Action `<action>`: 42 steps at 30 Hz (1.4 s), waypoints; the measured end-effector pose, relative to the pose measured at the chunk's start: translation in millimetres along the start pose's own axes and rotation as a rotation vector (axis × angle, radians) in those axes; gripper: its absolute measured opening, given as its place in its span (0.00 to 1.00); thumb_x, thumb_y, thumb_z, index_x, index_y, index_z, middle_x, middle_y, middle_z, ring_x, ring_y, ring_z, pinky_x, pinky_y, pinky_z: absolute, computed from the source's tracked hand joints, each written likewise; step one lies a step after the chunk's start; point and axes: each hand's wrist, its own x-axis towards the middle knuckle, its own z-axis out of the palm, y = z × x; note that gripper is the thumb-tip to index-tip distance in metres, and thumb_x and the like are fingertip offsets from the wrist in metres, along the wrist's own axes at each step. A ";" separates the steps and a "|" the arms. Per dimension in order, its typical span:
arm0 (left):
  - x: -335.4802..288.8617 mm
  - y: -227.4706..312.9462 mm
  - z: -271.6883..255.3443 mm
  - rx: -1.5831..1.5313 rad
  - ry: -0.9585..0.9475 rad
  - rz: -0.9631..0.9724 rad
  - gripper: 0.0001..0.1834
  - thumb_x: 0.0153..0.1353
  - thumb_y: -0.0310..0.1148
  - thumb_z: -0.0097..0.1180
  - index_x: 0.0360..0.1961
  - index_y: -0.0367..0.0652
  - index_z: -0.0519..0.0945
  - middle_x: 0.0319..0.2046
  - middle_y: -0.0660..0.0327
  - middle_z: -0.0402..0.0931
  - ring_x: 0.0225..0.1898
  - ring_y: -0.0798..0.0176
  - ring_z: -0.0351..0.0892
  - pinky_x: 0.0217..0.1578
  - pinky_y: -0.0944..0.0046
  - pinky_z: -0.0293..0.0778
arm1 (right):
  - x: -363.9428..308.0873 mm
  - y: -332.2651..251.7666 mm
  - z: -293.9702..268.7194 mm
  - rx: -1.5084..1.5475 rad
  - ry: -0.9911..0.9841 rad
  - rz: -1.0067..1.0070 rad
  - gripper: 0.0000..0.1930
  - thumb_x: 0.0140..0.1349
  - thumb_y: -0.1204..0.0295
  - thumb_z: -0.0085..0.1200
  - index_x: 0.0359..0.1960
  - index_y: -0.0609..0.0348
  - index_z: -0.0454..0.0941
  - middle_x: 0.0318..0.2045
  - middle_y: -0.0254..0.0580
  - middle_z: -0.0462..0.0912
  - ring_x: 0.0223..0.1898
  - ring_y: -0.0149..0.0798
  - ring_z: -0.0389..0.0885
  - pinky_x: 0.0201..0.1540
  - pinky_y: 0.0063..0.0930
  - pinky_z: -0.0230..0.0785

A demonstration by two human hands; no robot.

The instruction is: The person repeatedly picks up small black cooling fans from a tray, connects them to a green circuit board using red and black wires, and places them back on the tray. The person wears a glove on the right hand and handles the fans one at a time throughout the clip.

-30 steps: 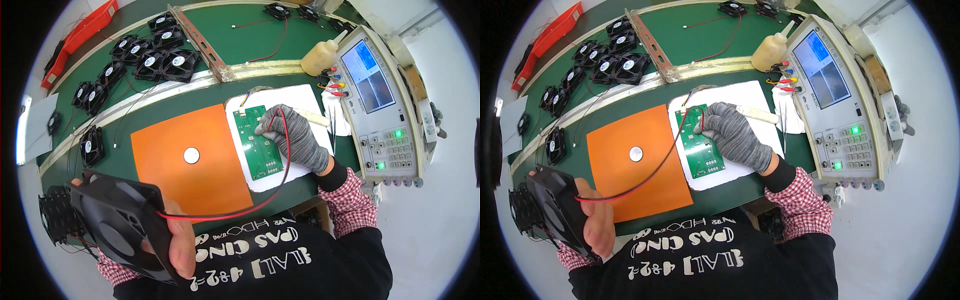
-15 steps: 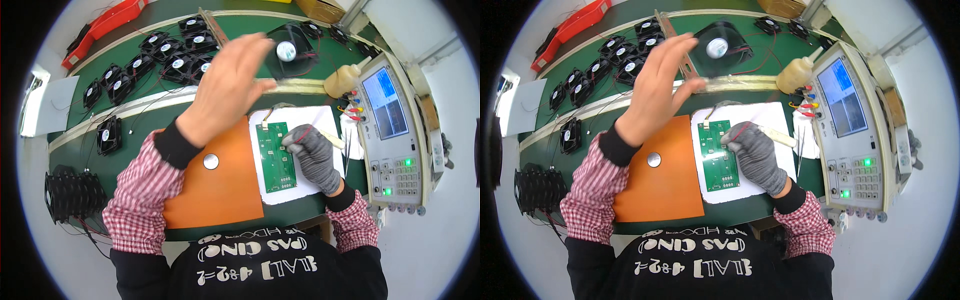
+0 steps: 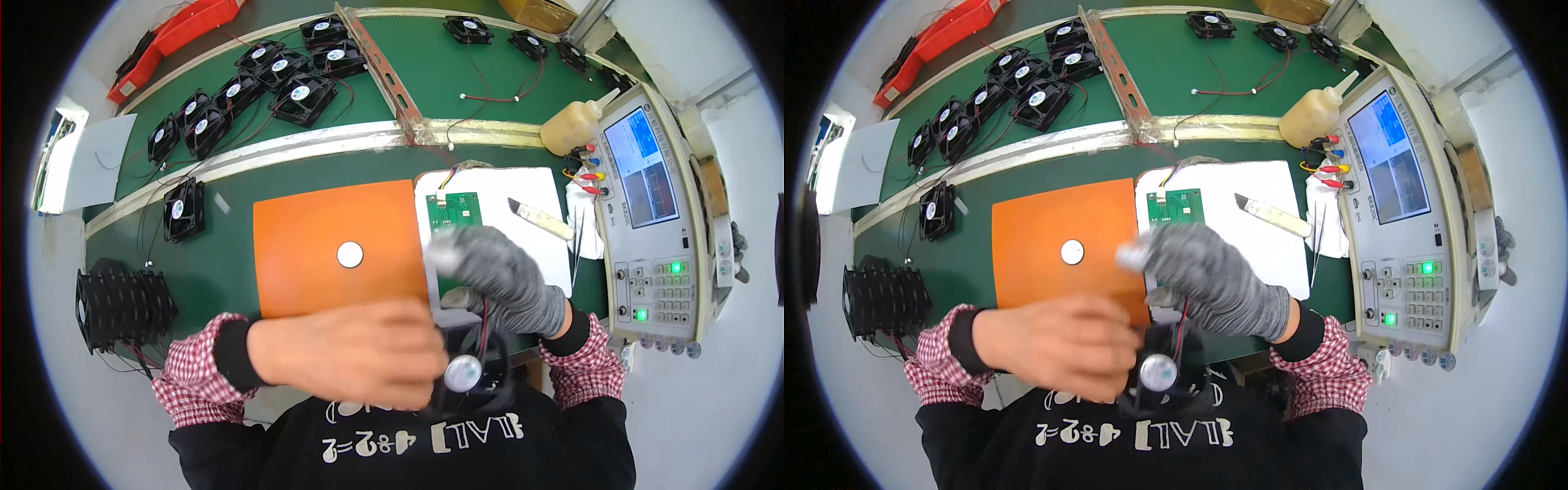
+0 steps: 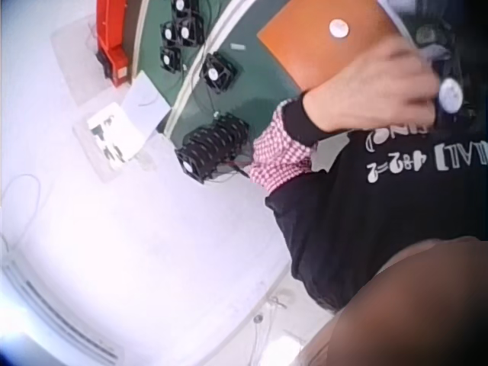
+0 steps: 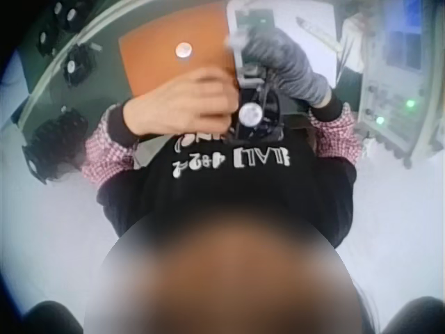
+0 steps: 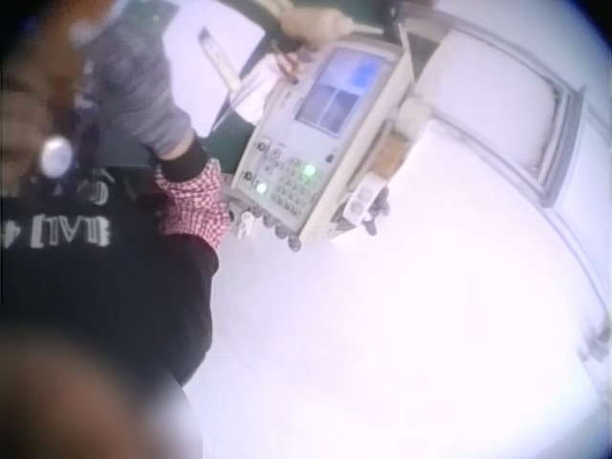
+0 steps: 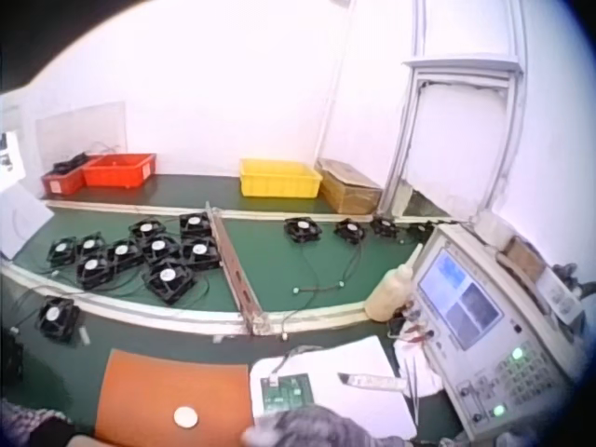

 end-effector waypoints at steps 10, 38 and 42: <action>-78.3 -4.8 -54.4 0.903 0.191 -0.695 0.12 0.42 0.22 0.63 0.30 0.42 0.76 0.32 0.62 0.71 0.34 0.58 0.73 0.29 0.59 0.66 | -20.1 27.8 -23.2 -0.262 0.150 0.465 0.07 0.52 0.78 0.61 0.34 0.60 0.84 0.31 0.42 0.79 0.36 0.43 0.77 0.40 0.34 0.70; -43.5 57.3 -23.4 1.048 0.348 -0.564 0.31 0.63 0.54 0.55 0.53 0.35 0.73 0.45 0.50 0.80 0.42 0.52 0.77 0.38 0.58 0.74 | -21.1 38.0 1.2 -0.123 0.107 0.462 0.06 0.57 0.73 0.58 0.36 0.50 0.82 0.32 0.40 0.80 0.39 0.45 0.79 0.47 0.39 0.70; -36.9 71.4 -18.8 -0.644 0.753 -0.423 0.20 0.64 0.35 0.54 0.52 0.33 0.73 0.39 0.42 0.79 0.41 0.46 0.79 0.35 0.52 0.76 | -26.5 37.7 -1.8 -0.137 0.189 0.396 0.05 0.57 0.74 0.59 0.35 0.52 0.82 0.33 0.40 0.79 0.39 0.45 0.79 0.47 0.39 0.70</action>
